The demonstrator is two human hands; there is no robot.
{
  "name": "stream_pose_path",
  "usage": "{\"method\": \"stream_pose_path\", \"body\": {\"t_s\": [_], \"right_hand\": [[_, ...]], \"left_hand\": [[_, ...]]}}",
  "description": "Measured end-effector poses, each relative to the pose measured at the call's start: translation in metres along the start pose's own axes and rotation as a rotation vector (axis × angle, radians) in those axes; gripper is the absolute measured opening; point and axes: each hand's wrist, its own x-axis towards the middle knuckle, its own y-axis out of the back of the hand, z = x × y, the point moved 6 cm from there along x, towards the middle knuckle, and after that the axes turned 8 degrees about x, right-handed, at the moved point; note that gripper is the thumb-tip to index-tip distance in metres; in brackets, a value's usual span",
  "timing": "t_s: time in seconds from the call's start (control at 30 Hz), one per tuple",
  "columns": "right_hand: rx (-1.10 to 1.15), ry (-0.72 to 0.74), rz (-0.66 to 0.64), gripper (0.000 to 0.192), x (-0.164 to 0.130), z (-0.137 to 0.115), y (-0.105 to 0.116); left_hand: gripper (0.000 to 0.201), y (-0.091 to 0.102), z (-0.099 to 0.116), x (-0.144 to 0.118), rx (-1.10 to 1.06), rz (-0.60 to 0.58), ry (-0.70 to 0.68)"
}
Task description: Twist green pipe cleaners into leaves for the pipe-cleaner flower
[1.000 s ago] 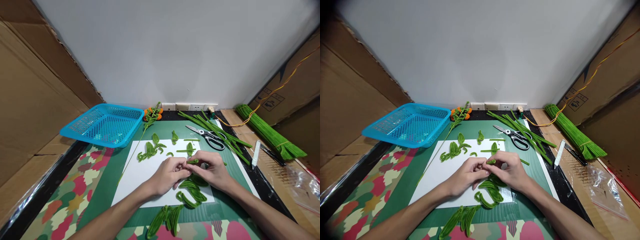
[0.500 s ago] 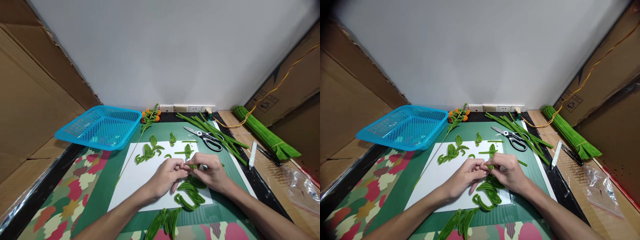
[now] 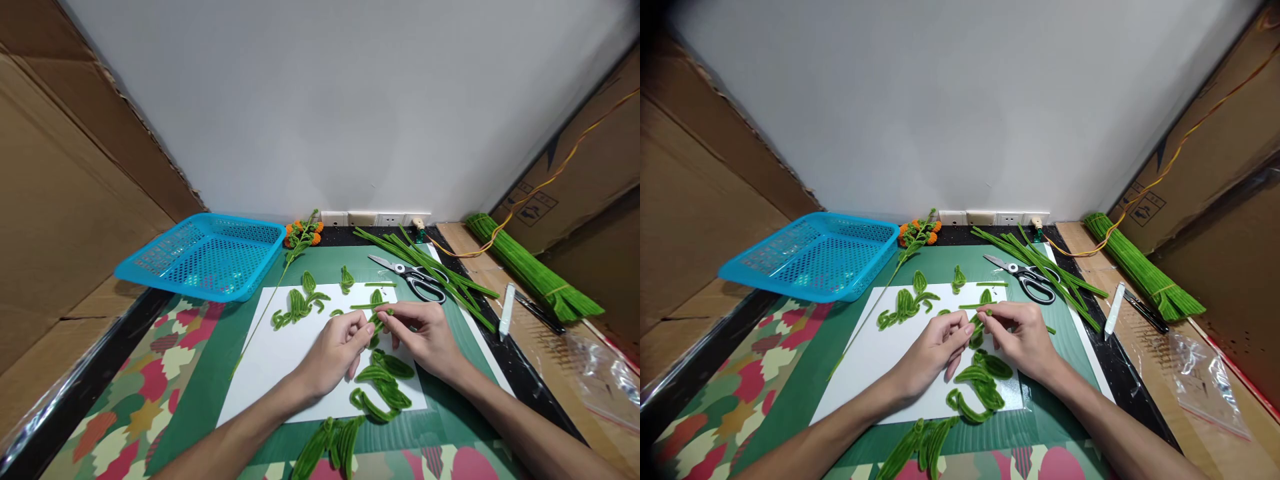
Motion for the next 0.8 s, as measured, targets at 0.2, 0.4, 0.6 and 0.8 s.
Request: {"method": "stream_pose_path", "body": {"t_s": [0.2, 0.4, 0.6, 0.8], "right_hand": [[0.011, -0.099, -0.022, 0.033, 0.001, 0.009, -0.002], [0.021, -0.121, -0.016, 0.041, 0.001, 0.011, -0.003], [-0.053, -0.135, -0.001, 0.047, 0.002, 0.014, -0.001], [0.095, -0.207, -0.004, 0.051, 0.002, 0.021, 0.000]], "left_hand": [[0.042, 0.001, -0.006, -0.001, 0.050, 0.046, -0.005], [0.042, 0.001, -0.007, 0.001, 0.029, 0.040, -0.011], [0.037, 0.002, -0.011, 0.001, 0.045, 0.074, -0.004], [0.035, 0.004, -0.004, 0.000, -0.028, 0.085, -0.038]]}}
